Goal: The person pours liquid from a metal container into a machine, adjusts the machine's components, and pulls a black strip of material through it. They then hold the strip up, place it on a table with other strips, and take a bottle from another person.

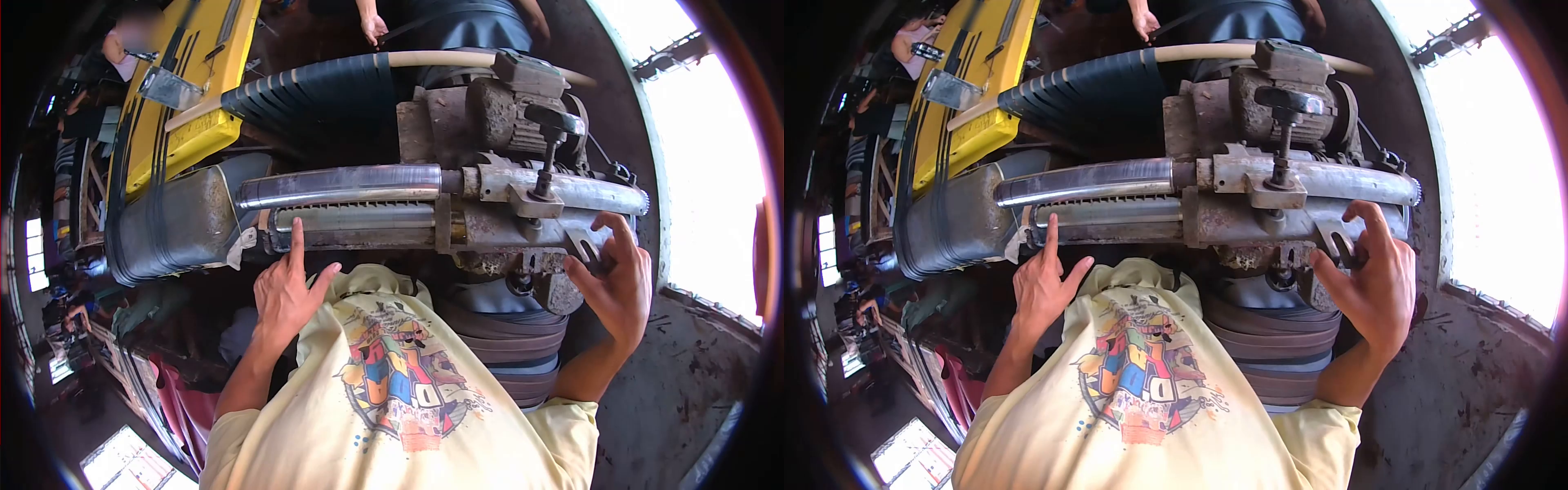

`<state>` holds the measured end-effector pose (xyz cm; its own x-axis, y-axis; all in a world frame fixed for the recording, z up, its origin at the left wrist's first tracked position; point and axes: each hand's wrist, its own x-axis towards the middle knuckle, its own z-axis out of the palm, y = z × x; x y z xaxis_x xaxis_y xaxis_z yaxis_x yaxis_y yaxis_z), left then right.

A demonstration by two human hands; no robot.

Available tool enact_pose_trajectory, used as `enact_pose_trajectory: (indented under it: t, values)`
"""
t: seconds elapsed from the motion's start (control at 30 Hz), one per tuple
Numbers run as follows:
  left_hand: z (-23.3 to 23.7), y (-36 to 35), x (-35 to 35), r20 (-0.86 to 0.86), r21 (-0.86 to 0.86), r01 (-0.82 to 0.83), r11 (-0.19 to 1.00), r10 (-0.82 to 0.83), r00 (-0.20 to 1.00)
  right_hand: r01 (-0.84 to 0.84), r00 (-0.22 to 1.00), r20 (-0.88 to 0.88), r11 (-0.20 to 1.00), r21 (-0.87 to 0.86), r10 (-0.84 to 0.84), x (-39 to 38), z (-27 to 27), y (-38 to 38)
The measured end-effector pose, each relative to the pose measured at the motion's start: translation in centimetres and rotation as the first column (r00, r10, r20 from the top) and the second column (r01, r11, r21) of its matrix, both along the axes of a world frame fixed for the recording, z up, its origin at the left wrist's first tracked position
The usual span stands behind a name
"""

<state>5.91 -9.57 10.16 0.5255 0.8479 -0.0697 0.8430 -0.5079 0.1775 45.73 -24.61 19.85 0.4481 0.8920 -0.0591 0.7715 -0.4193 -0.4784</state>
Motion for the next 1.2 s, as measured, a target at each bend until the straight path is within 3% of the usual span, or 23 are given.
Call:
enact_pose_trajectory:
  t: [0.77,0.97,1.03,1.17,1.2]
  values:
    - [-0.3,-1.3,6.1,0.009,-0.184,0.234,0.955,-0.237,0.972,0.014,1.000,-0.018,0.999,0.043,-0.013,-0.4,-0.2,0.1]
    - [-0.2,-1.5,6.8,0.074,-0.157,0.294,0.943,-0.286,0.955,-0.012,1.000,0.002,1.000,0.027,0.012,-0.3,0.0,0.1]
    - [-0.4,-1.5,6.3,0.177,-0.125,0.310,0.943,-0.286,0.942,-0.009,1.000,-0.007,1.000,0.019,0.009,-0.4,0.0,0.1]
    - [-0.1,-1.0,3.3,0.176,-0.103,0.158,0.982,-0.138,0.975,0.006,1.000,-0.030,1.000,0.024,-0.005,-0.5,-0.1,0.0]
    - [-0.4,-0.6,2.1,0.189,0.054,0.072,0.996,-0.081,0.979,0.006,1.000,-0.031,1.000,0.024,-0.005,-0.5,-0.1,0.0]
